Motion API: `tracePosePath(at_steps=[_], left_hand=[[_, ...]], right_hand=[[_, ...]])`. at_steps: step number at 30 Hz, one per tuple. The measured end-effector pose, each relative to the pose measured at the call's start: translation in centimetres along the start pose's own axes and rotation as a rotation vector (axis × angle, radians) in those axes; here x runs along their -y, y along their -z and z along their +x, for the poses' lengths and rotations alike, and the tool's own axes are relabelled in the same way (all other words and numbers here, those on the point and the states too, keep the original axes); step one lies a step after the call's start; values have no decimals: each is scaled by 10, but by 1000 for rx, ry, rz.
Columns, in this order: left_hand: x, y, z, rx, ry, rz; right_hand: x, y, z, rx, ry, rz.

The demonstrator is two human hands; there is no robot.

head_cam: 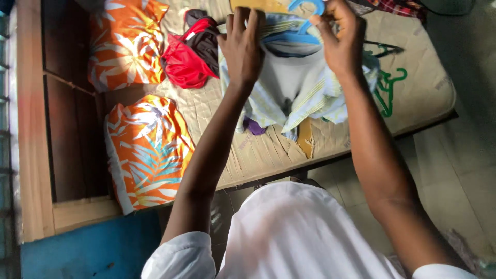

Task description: Hanging various shirts and clothes onto plastic hangers on a bed.

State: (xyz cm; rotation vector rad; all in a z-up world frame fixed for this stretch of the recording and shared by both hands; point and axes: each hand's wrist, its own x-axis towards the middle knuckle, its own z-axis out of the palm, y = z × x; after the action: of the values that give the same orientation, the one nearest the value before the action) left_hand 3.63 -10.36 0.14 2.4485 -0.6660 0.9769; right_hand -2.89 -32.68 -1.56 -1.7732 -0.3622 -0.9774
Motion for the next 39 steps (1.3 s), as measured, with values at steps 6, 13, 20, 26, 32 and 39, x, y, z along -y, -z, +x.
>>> tracePosePath(at_steps=[6, 13, 20, 26, 32, 39], left_hand=[[19, -8, -32, -190, -310, 1], [11, -3, -51, -211, -202, 112], [11, 5, -37, -140, -84, 29], [9, -8, -39, -158, -101, -140], [-28, 4, -47, -134, -120, -314], [-44, -10, -20, 126, -220, -308]], right_hand=[[23, 0, -7, -21, 57, -137], [43, 0, -20, -42, 29, -136], [48, 2, -34, -36, 9, -166], [39, 14, -46, -33, -50, -153], [33, 27, -59, -32, -74, -140], [40, 79, -67, -125, -137, -92]])
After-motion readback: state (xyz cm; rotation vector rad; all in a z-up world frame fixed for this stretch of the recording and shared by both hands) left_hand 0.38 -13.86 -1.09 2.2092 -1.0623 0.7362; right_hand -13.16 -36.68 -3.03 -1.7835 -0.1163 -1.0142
